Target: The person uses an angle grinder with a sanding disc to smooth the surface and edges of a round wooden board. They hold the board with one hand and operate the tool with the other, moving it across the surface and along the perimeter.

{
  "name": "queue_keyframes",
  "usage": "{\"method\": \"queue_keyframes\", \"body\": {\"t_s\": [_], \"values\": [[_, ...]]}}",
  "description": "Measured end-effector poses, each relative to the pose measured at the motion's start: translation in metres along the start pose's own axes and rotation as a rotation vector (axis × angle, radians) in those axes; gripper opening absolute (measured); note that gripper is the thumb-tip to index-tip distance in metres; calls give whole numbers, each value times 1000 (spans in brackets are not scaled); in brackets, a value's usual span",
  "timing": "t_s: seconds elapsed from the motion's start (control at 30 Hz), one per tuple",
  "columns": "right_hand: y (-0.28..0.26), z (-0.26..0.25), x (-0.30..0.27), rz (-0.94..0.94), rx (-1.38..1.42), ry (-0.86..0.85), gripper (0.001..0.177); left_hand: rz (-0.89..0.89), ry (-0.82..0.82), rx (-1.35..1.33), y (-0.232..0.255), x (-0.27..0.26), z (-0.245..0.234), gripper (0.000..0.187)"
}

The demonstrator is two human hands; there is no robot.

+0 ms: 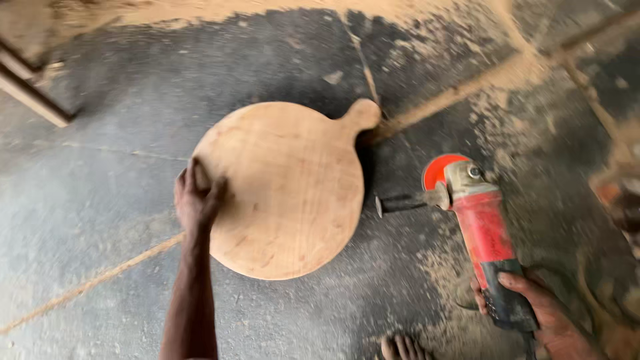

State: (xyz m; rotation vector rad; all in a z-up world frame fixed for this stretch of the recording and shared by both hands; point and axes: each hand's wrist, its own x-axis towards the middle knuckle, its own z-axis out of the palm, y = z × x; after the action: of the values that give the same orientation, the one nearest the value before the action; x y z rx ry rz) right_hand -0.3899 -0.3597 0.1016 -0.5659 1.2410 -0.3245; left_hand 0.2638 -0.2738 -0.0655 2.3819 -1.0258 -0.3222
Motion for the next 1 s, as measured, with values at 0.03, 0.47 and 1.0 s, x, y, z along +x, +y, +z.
{"method": "queue_keyframes", "body": {"t_s": [0.03,0.47,1.0], "values": [[14,-9,-11,45,82,39,60,-9,44,-14,-12,-17,3,94],[38,75,-6,-77,15,-168,54,-209,-823,-867,144,-415,70,98],[5,163,57,-22,-220,-163,51,127,21,-555,172,-176,-7,69]]}}
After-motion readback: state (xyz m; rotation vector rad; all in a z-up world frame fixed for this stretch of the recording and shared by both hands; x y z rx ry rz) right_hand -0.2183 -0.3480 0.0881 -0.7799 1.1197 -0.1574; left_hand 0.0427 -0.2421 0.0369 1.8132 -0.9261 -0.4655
